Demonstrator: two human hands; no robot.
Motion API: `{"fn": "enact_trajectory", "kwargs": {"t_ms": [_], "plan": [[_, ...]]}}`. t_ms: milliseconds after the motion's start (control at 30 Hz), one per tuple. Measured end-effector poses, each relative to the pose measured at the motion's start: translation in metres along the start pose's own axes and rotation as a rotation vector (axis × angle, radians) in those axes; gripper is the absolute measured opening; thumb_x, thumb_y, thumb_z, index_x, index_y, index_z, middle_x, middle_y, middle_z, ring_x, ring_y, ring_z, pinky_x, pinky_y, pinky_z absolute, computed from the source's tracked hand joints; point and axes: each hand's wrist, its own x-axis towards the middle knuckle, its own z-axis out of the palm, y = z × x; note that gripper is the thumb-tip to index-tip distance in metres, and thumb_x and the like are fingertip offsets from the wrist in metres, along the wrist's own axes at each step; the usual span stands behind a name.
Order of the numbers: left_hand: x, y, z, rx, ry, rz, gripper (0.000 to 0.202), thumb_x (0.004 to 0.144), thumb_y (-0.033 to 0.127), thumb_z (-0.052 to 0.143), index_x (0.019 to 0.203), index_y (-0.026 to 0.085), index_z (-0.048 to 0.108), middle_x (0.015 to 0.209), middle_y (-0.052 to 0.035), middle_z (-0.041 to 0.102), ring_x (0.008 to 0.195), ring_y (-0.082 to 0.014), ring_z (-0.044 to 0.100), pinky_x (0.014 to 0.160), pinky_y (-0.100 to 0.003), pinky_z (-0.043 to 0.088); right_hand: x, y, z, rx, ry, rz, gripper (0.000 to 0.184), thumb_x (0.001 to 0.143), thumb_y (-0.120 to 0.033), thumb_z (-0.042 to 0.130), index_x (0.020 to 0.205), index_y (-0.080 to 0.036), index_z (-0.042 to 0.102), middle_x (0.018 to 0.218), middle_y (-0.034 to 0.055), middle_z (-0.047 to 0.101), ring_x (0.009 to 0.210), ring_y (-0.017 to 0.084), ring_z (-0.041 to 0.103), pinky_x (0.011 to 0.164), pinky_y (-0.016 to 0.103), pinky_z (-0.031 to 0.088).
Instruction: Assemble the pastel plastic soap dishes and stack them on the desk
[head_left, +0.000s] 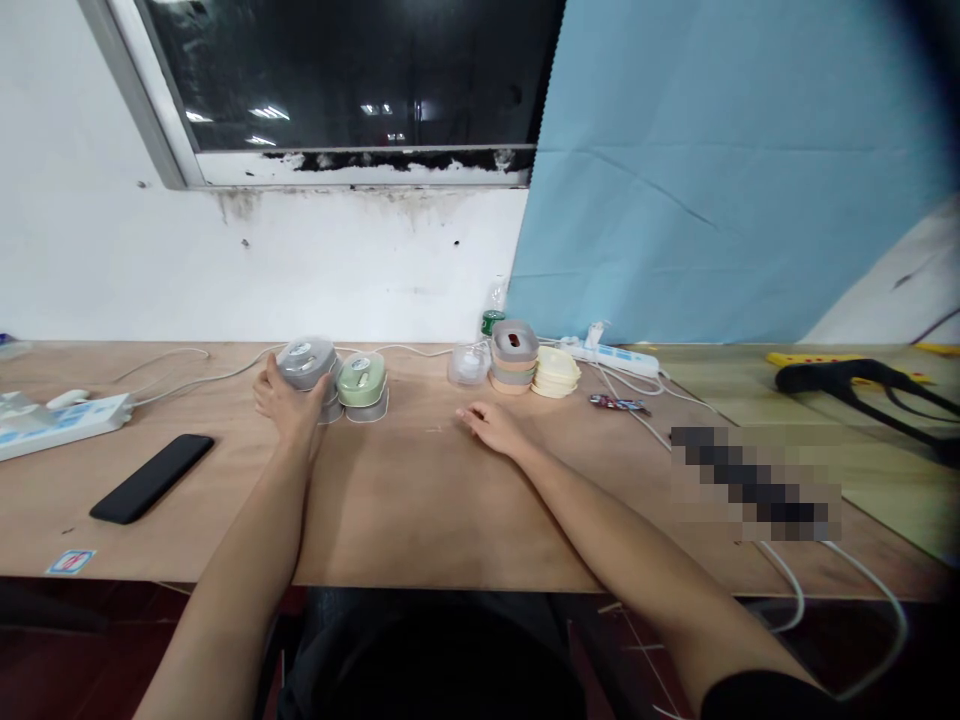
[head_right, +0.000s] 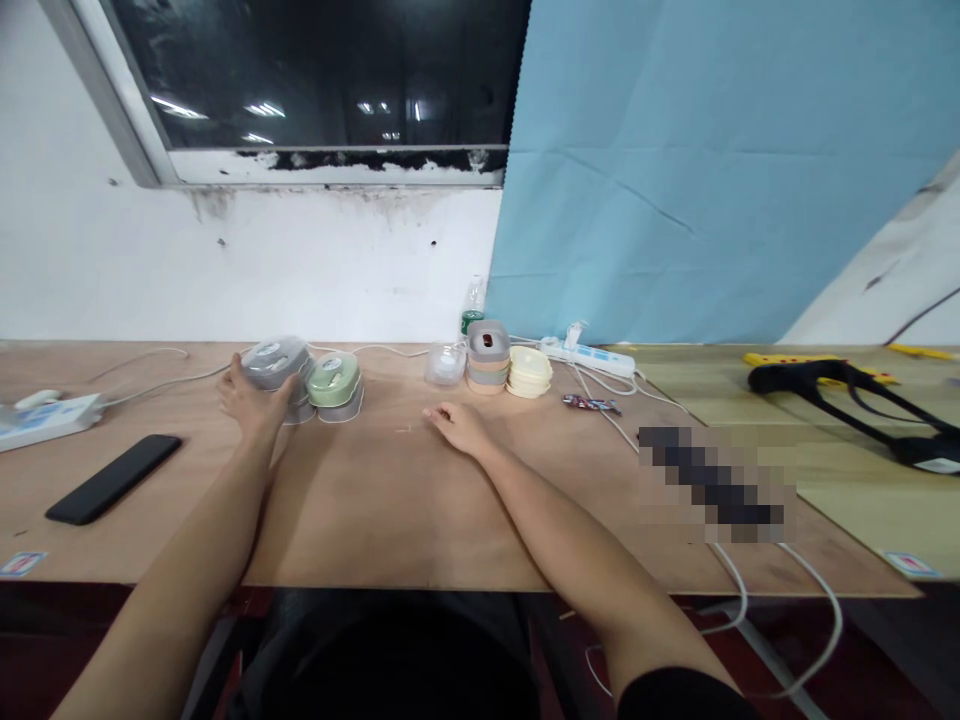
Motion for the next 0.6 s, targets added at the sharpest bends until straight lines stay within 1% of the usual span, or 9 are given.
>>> {"fn": "enact_trajectory", "kwargs": {"t_ms": [100, 167, 233, 333, 400, 500, 600], "plan": [[0.0, 0.001, 0.004, 0.052, 0.006, -0.013, 0.1, 0.066, 0.059, 0.071, 0.145, 0.02, 0.022, 0.132, -0.0179, 0.038, 0.124, -0.0381, 0.037, 0.1, -0.061, 0.027, 0.0, 0.0, 0.0, -0.01, 0.02, -0.003, 0.048, 0.088, -0.059, 0.041, 0.071, -0.019, 0.059, 0.061, 0.0008, 0.061, 0.059, 0.014, 0.049, 0.056, 0.024, 0.029], [-0.001, 0.001, 0.006, 0.049, -0.01, -0.004, 0.098, 0.071, 0.061, 0.066, 0.146, 0.019, 0.02, 0.136, -0.0199, 0.037, 0.126, -0.0381, 0.036, 0.102, -0.061, 0.027, 0.001, 0.0, -0.002, -0.025, 0.067, -0.008, 0.047, 0.088, -0.058, 0.041, 0.069, -0.019, 0.059, 0.061, 0.001, 0.061, 0.058, 0.014, 0.049, 0.056, 0.025, 0.029], [-0.002, 0.001, 0.007, 0.035, -0.028, -0.003, 0.094, 0.077, 0.061, 0.059, 0.148, 0.017, 0.016, 0.139, -0.0221, 0.034, 0.13, -0.0388, 0.033, 0.103, -0.061, 0.025, 0.001, 0.0, -0.007, -0.045, 0.156, -0.015, 0.046, 0.088, -0.055, 0.042, 0.067, -0.019, 0.059, 0.062, 0.0015, 0.06, 0.058, 0.015, 0.048, 0.056, 0.025, 0.029], [-0.004, 0.0, 0.009, 0.022, -0.036, 0.006, 0.091, 0.082, 0.059, 0.053, 0.15, 0.015, 0.01, 0.144, -0.023, 0.031, 0.134, -0.0382, 0.029, 0.105, -0.061, 0.023, 0.002, 0.006, -0.02, -0.069, 0.357, -0.018, 0.043, 0.089, -0.052, 0.041, 0.067, -0.019, 0.06, 0.063, 0.0025, 0.06, 0.061, 0.016, 0.049, 0.058, 0.026, 0.03], [-0.005, -0.001, 0.01, 0.009, -0.034, 0.01, 0.093, 0.083, 0.059, 0.052, 0.15, 0.015, 0.006, 0.147, -0.023, 0.028, 0.136, -0.0373, 0.027, 0.107, -0.06, 0.022, 0.002, 0.016, -0.032, -0.09, 0.518, 0.015, 0.041, 0.09, -0.048, 0.04, 0.07, -0.019, 0.061, 0.065, 0.0036, 0.06, 0.063, 0.017, 0.05, 0.061, 0.027, 0.032], [-0.005, -0.001, 0.011, -0.017, -0.038, -0.001, 0.095, 0.084, 0.062, 0.049, 0.15, 0.013, 0.002, 0.15, -0.0237, 0.024, 0.138, -0.0373, 0.023, 0.107, -0.061, 0.02, 0.005, 0.041, -0.052, -0.14, 0.741, 0.101, 0.036, 0.09, -0.043, 0.039, 0.075, -0.018, 0.061, 0.072, 0.0059, 0.062, 0.069, 0.018, 0.051, 0.067, 0.028, 0.035], [-0.006, 0.001, 0.01, -0.026, -0.022, -0.033, 0.094, 0.084, 0.06, 0.049, 0.15, 0.011, 0.004, 0.151, -0.0244, 0.021, 0.139, -0.038, 0.021, 0.108, -0.061, 0.018, 0.007, 0.072, -0.068, -0.193, 0.93, 0.153, 0.03, 0.087, -0.039, 0.042, 0.081, -0.017, 0.062, 0.083, 0.0085, 0.061, 0.082, 0.021, 0.052, 0.079, 0.033, 0.038]]}}
